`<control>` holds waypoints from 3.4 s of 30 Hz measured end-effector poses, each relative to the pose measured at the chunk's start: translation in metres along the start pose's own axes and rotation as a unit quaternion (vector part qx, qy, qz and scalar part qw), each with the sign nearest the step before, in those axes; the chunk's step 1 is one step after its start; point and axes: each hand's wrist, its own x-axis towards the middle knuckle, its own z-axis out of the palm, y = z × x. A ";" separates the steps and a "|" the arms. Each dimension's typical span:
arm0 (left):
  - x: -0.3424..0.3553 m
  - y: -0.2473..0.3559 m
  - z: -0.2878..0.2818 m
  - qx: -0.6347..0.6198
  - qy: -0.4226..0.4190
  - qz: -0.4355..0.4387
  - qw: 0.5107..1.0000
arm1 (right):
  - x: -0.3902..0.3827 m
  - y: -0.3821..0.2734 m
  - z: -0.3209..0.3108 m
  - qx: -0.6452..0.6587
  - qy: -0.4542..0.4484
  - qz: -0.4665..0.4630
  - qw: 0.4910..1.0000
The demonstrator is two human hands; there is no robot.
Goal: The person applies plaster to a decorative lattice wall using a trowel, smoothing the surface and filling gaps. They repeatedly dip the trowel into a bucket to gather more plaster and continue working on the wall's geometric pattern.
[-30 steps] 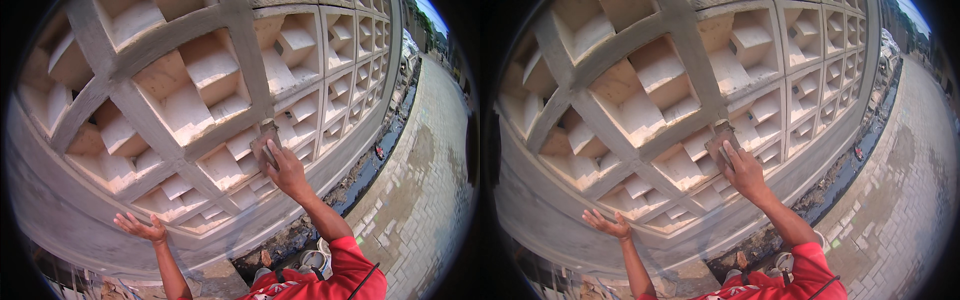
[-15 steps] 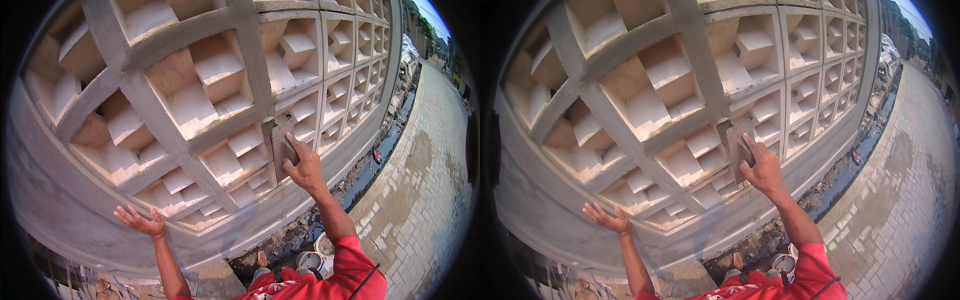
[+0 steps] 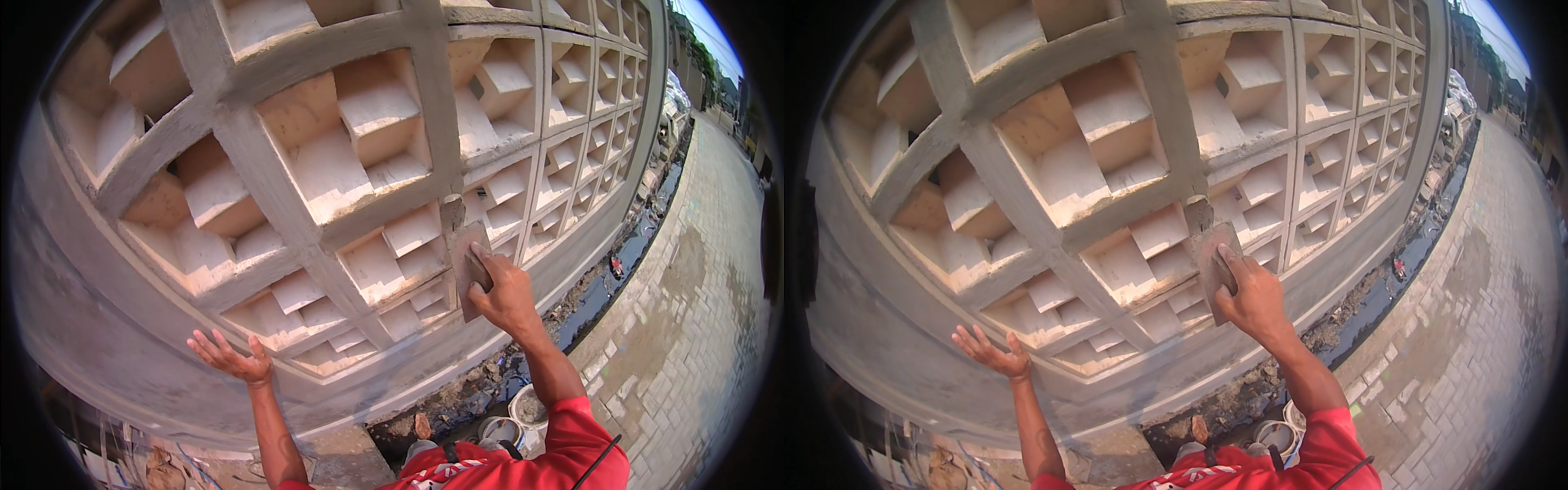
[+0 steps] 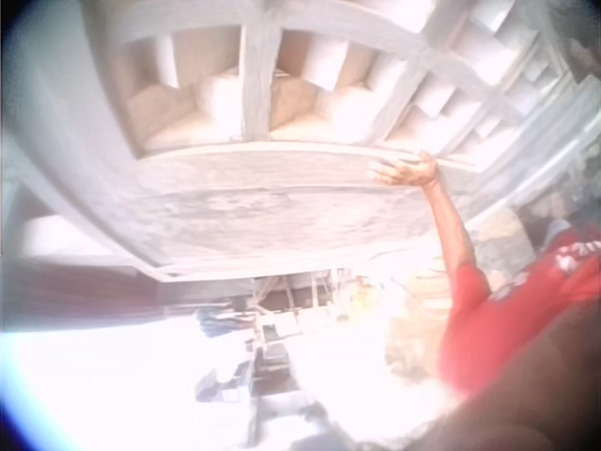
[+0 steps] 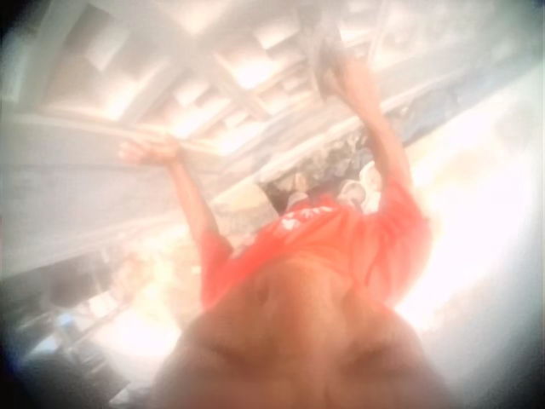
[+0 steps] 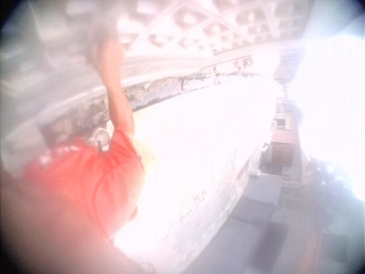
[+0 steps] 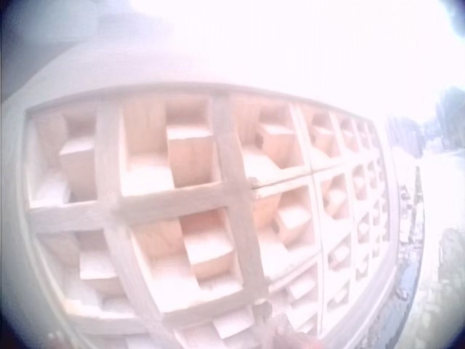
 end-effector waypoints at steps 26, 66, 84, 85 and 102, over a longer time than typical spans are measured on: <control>0.002 0.003 0.001 -0.002 0.010 0.010 1.000 | 0.060 -0.025 -0.013 -0.023 0.068 -0.062 0.995; -0.003 0.002 0.001 -0.010 0.014 0.008 1.000 | 0.022 -0.027 -0.019 -0.041 -0.100 -0.050 0.993; 0.000 0.001 0.005 -0.005 0.013 0.015 1.000 | -0.025 -0.003 0.046 0.453 0.053 0.184 0.871; 0.000 0.001 0.004 -0.006 0.015 0.016 1.000 | -0.024 -0.013 0.050 0.465 0.068 0.203 0.859; 0.004 0.003 0.002 0.006 0.004 0.043 0.999 | 0.026 -0.084 0.095 0.419 0.197 0.277 0.842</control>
